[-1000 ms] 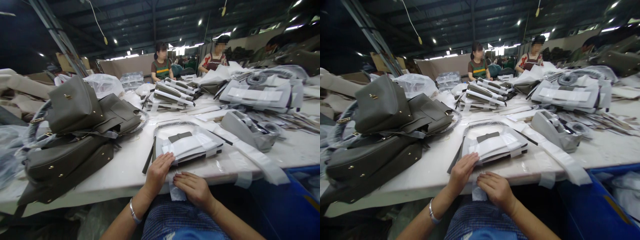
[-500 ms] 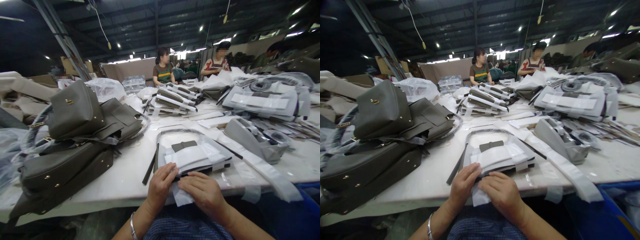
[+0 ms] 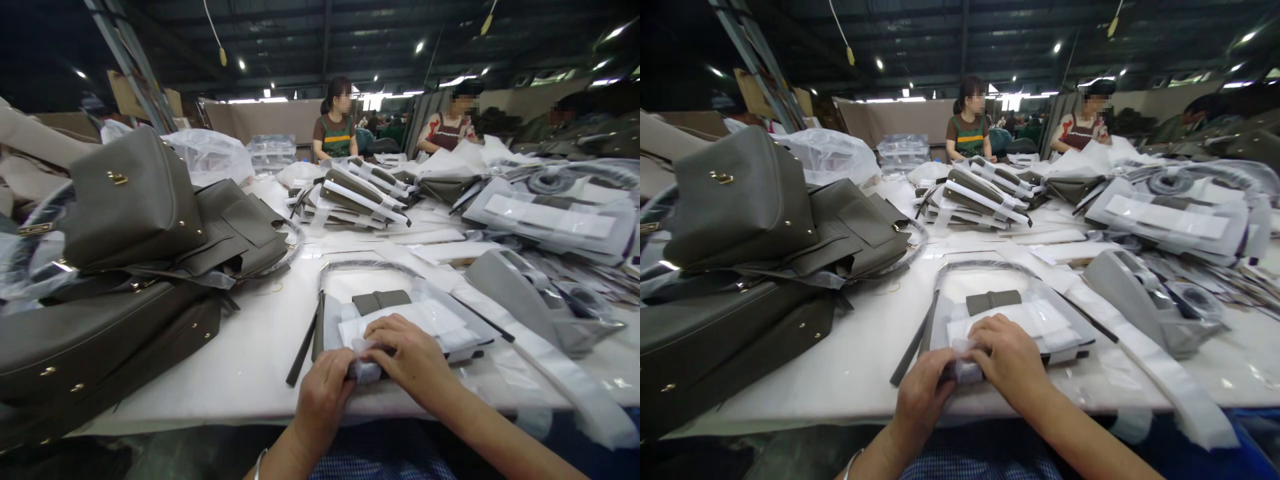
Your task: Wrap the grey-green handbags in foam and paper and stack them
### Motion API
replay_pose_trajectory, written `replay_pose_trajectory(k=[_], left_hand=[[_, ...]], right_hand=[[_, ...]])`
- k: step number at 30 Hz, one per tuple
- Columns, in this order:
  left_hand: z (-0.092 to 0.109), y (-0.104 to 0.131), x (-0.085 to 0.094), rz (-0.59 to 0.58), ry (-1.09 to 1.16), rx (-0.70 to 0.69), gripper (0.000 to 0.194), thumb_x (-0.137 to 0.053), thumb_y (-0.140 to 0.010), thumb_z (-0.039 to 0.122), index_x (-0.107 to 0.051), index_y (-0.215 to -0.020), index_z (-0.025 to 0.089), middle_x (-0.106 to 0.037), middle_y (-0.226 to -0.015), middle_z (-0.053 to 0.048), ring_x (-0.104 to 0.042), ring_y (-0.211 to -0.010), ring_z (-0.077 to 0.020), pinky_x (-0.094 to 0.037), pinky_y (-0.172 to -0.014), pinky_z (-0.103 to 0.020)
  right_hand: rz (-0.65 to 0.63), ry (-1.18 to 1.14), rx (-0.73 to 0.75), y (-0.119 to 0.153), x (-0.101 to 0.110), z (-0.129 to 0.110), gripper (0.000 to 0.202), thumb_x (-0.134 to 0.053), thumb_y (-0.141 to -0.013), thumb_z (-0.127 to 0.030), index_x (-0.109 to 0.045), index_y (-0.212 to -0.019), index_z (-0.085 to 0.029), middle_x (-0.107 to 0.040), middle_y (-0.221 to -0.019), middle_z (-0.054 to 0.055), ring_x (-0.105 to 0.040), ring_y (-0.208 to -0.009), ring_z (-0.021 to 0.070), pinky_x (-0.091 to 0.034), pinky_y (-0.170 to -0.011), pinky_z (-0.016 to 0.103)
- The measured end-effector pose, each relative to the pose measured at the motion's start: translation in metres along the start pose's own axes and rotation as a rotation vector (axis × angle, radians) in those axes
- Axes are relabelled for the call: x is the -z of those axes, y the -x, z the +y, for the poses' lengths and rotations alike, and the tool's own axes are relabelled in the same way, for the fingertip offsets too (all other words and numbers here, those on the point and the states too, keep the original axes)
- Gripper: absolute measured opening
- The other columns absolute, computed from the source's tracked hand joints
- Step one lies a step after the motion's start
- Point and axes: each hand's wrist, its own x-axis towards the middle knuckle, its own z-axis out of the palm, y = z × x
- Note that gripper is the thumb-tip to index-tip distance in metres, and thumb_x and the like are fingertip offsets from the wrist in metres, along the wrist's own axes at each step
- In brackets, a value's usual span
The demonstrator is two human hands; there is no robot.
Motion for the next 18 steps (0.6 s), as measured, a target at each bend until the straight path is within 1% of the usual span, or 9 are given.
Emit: replay_pose_trajectory(k=[2,5,8,10,12,15,16,17,18], left_hand=[[-0.001,0.001,0.000,0.001,0.001,-0.010,0.023,-0.046,-0.099,0.023,-0.057,-0.119,0.017,-0.071,-0.099,-0.009,-0.068,-0.091,-0.0192,-0.060,-0.082,-0.029],[-0.001,0.003,0.001,0.015,-0.034,-0.044,0.029,-0.045,-0.099,0.017,-0.057,-0.126,0.017,-0.070,-0.109,-0.011,-0.068,-0.101,-0.0191,-0.059,-0.088,-0.028],[-0.001,0.003,0.001,0.013,-0.058,-0.098,0.037,-0.047,-0.097,0.010,-0.056,-0.131,0.021,-0.063,-0.128,-0.013,-0.065,-0.113,-0.0188,-0.058,-0.093,-0.028],[-0.002,0.001,0.001,0.013,-0.073,-0.145,0.038,-0.050,-0.096,0.008,-0.057,-0.130,0.021,-0.059,-0.135,-0.013,-0.063,-0.116,-0.0190,-0.058,-0.093,-0.028],[-0.003,0.000,0.002,0.005,-0.100,-0.184,0.036,-0.052,-0.095,0.008,-0.060,-0.128,0.020,-0.060,-0.135,-0.013,-0.063,-0.116,-0.0197,-0.058,-0.093,-0.029],[-0.001,0.004,0.008,-0.027,-0.130,-0.234,0.036,-0.051,-0.095,0.009,-0.061,-0.129,0.018,-0.066,-0.128,-0.010,-0.064,-0.113,-0.0210,-0.058,-0.092,-0.030],[-0.001,0.006,0.010,-0.031,-0.128,-0.265,0.038,-0.050,-0.095,0.009,-0.060,-0.131,0.018,-0.068,-0.124,-0.009,-0.066,-0.110,-0.0209,-0.057,-0.092,-0.029],[-0.004,0.007,0.010,-0.059,-0.140,-0.268,0.044,-0.050,-0.094,0.008,-0.057,-0.135,0.020,-0.069,-0.124,-0.007,-0.066,-0.109,-0.0203,-0.056,-0.094,-0.028],[-0.009,0.007,0.006,-0.075,-0.138,-0.301,0.050,-0.050,-0.093,0.007,-0.053,-0.141,0.023,-0.069,-0.123,-0.005,-0.068,-0.106,-0.0183,-0.055,-0.094,-0.025]], right_hand=[[-0.080,0.060,-0.057,-0.005,0.004,0.000,0.013,-0.081,-0.075,-0.028,-0.068,-0.076,-0.026,-0.071,-0.088,-0.002,-0.064,-0.083,0.0189,-0.049,-0.070,0.031],[-0.182,0.136,-0.104,-0.012,0.011,-0.002,0.016,-0.080,-0.075,-0.032,-0.066,-0.077,-0.025,-0.069,-0.083,-0.002,-0.065,-0.079,0.0177,-0.046,-0.064,0.028],[-0.265,0.164,-0.127,-0.020,0.014,-0.001,0.014,-0.075,-0.080,-0.034,-0.067,-0.077,-0.024,-0.068,-0.079,-0.003,-0.064,-0.070,0.0149,-0.040,-0.057,0.026],[-0.302,0.171,-0.137,-0.027,0.013,0.002,0.013,-0.072,-0.083,-0.035,-0.068,-0.077,-0.024,-0.069,-0.079,-0.003,-0.063,-0.064,0.0132,-0.037,-0.054,0.026],[-0.303,0.174,-0.129,-0.032,0.012,0.005,0.012,-0.072,-0.083,-0.035,-0.069,-0.077,-0.025,-0.070,-0.081,-0.003,-0.063,-0.063,0.0127,-0.035,-0.054,0.025],[-0.276,0.191,-0.118,-0.032,0.014,0.002,0.012,-0.072,-0.083,-0.035,-0.070,-0.077,-0.024,-0.071,-0.082,-0.001,-0.065,-0.068,0.0140,-0.037,-0.055,0.025],[-0.274,0.206,-0.124,-0.030,0.017,-0.001,0.014,-0.072,-0.082,-0.037,-0.071,-0.077,-0.024,-0.072,-0.082,-0.001,-0.066,-0.070,0.0148,-0.037,-0.055,0.025],[-0.286,0.220,-0.124,-0.028,0.019,-0.005,0.016,-0.071,-0.082,-0.039,-0.072,-0.079,-0.024,-0.073,-0.084,0.000,-0.067,-0.072,0.0156,-0.037,-0.054,0.025],[-0.314,0.233,-0.122,-0.027,0.021,-0.009,0.019,-0.069,-0.083,-0.043,-0.072,-0.080,-0.024,-0.073,-0.087,0.000,-0.068,-0.073,0.0163,-0.036,-0.052,0.025]])
